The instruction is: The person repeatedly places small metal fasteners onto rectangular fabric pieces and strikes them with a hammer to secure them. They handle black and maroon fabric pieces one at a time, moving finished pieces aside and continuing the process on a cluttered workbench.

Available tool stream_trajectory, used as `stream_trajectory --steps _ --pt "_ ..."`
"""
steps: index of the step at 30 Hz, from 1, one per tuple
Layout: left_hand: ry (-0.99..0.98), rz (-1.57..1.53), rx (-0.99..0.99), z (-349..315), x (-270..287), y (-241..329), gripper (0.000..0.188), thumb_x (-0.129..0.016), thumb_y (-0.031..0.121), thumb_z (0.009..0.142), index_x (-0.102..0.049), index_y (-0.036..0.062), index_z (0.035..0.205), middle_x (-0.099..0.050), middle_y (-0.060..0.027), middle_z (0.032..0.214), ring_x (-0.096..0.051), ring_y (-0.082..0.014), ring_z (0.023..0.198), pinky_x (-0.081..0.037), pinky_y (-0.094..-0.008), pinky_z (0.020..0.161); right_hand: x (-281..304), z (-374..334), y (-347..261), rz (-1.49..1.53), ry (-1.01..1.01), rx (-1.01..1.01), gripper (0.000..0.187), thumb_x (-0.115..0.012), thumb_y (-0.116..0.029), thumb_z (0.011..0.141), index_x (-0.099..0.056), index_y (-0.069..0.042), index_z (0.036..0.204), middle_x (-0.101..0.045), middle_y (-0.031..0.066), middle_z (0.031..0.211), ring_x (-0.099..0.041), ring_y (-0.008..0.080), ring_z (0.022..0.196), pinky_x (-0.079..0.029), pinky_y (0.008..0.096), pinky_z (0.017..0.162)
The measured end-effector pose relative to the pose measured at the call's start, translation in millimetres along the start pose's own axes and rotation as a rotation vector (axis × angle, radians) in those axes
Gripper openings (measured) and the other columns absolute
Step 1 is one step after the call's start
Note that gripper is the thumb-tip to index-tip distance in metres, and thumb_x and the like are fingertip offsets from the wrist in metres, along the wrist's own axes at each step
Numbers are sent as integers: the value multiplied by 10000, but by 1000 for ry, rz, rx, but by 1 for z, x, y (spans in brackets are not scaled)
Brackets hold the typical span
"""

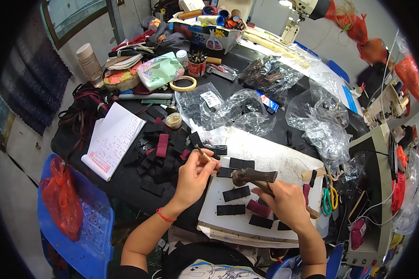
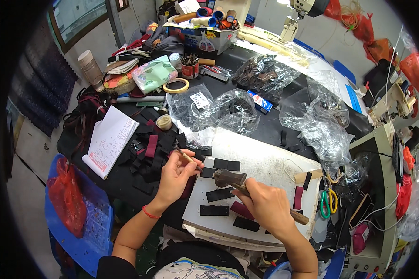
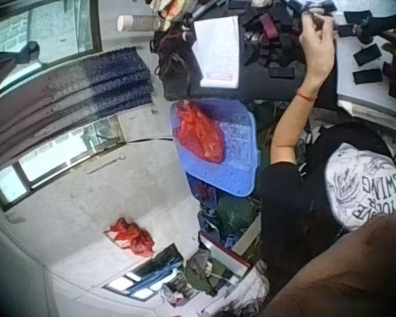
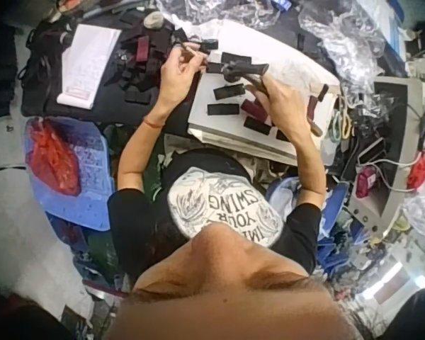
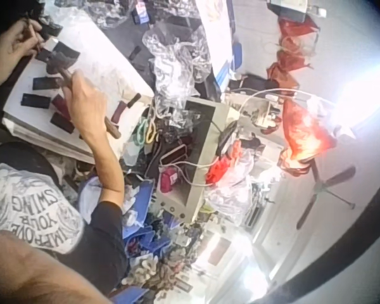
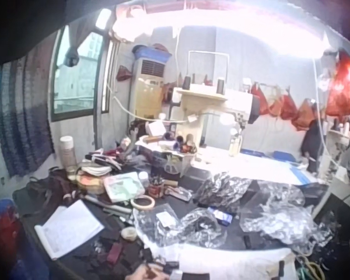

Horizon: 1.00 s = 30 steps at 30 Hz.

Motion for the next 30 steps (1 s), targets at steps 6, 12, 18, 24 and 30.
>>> stream_trajectory --steps 6,12,18,24,30 --pt "-55 -44 -53 12 -4 6 208 -503 77 978 -462 -6 1164 -619 -110 1003 -648 -182 962 -554 -292 825 -17 10 -1 11 -43 21 337 -662 -316 872 -466 -61 770 -589 109 602 -571 339 495 -421 428 432" --pt "-86 84 12 14 1 0 209 -508 61 969 -486 -11 1164 -637 -101 991 -649 -161 962 -556 -283 820 -25 17 1 11 -105 -19 326 -666 -290 868 -464 -52 775 -605 127 608 -587 356 511 -443 441 446" --pt "-141 167 -87 13 -3 8 193 -526 38 955 -530 -12 1142 -662 -91 967 -662 -149 941 -543 -266 808 -22 14 0 4 -91 -4 332 -682 -288 856 -470 -45 776 -600 132 603 -585 356 508 -447 426 458" --pt "-179 571 -386 3 -18 31 202 -585 2 894 -561 -5 1094 -638 -142 893 -683 -273 833 -527 -324 669 44 19 -14 226 231 -101 93 -740 -64 787 -668 -6 794 -550 34 531 -523 54 484 -418 255 458" --pt "-182 708 -488 -4 -25 37 239 -551 -16 879 -506 23 1111 -576 -173 878 -612 -389 733 -496 -437 557 33 49 -16 68 93 23 266 -682 -246 871 -535 -33 809 -576 150 603 -581 335 514 -435 414 468"
Point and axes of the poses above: each hand's wrist, its own z-axis towards the middle knuckle, its own x-axis out of the back of the hand, y = z × x, the point moved 7 cm from there along z, towards the middle knuckle
